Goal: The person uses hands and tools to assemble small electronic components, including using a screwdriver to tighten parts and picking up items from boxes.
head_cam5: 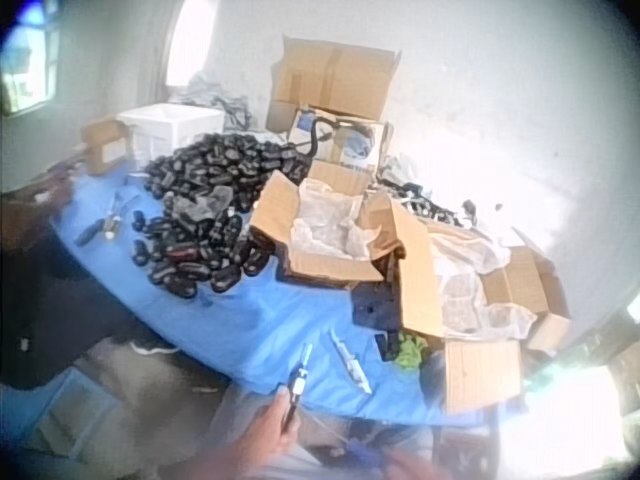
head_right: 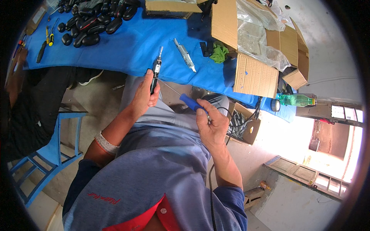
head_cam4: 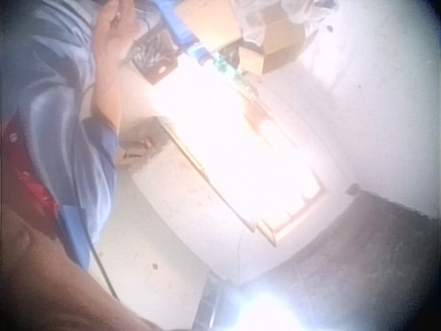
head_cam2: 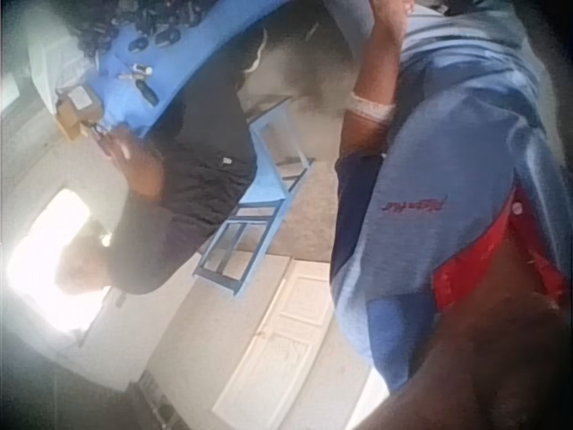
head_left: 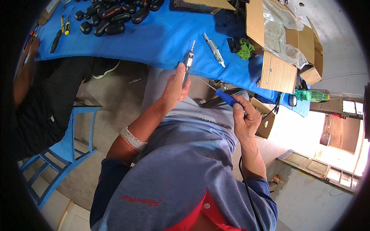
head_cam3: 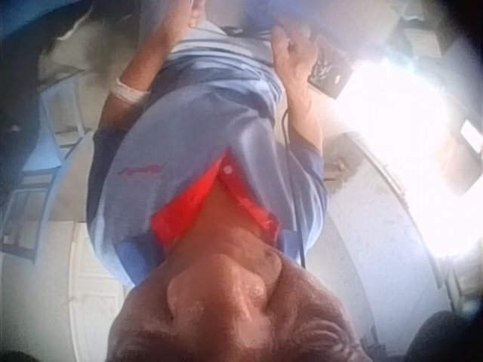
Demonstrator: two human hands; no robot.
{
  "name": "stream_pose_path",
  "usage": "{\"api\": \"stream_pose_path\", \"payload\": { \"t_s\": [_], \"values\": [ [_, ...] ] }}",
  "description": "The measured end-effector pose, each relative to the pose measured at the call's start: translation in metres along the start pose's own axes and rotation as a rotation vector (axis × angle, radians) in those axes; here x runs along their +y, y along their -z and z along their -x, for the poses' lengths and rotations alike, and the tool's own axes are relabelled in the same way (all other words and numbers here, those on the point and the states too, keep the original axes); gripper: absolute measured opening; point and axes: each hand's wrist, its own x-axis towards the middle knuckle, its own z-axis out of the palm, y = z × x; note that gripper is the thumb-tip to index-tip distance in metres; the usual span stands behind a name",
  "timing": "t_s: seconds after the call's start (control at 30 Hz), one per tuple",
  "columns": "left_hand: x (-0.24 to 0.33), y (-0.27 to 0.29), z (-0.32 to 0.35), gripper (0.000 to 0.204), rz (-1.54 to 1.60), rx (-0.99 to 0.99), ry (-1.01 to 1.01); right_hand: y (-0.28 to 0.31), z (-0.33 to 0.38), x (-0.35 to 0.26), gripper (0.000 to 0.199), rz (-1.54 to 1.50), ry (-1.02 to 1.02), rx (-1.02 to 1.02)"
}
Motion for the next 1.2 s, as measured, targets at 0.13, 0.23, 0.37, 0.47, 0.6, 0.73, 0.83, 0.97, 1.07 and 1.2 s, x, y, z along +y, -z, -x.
{"api": "stream_pose_path", "payload": {
  "t_s": [0.13,0.23,0.37,0.47,0.6,0.73,0.83,0.97,1.07,1.2],
  "values": [
    [0.0,0.0,0.001,0.066,-0.003,-0.003,-0.003,0.002,0.0,-0.002,0.022,-0.004,-0.041,-0.021],
    [0.0,0.001,0.0,0.065,-0.004,-0.007,0.003,0.001,0.0,0.0,0.022,-0.011,-0.034,-0.018],
    [0.0,0.001,0.0,0.065,-0.002,-0.012,-0.005,0.001,0.0,-0.001,0.022,-0.008,-0.031,-0.02],
    [0.002,0.0,0.001,0.064,-0.015,-0.007,-0.002,0.003,-0.001,-0.005,0.023,-0.015,-0.053,-0.049],
    [0.003,0.0,0.001,0.064,-0.069,-0.001,0.0,0.005,-0.005,-0.007,0.036,-0.12,-0.077,-0.066],
    [0.004,-0.002,0.002,0.064,-0.108,0.011,-0.007,0.01,-0.017,-0.012,0.033,-0.149,-0.076,-0.08],
    [0.004,-0.002,0.001,0.065,-0.11,-0.003,-0.017,0.011,-0.027,-0.019,0.033,-0.145,-0.056,-0.08],
    [0.0,0.0,-0.001,0.065,-0.108,0.007,-0.021,0.008,-0.042,-0.023,0.043,-0.068,0.058,-0.059],
    [0.001,-0.003,0.0,0.064,-0.102,0.042,-0.036,0.003,-0.049,-0.028,0.044,-0.138,0.037,-0.006],
    [0.001,-0.002,-0.001,0.064,-0.132,0.023,-0.031,-0.005,-0.055,-0.029,0.043,-0.165,-0.005,0.067]
  ]
}}
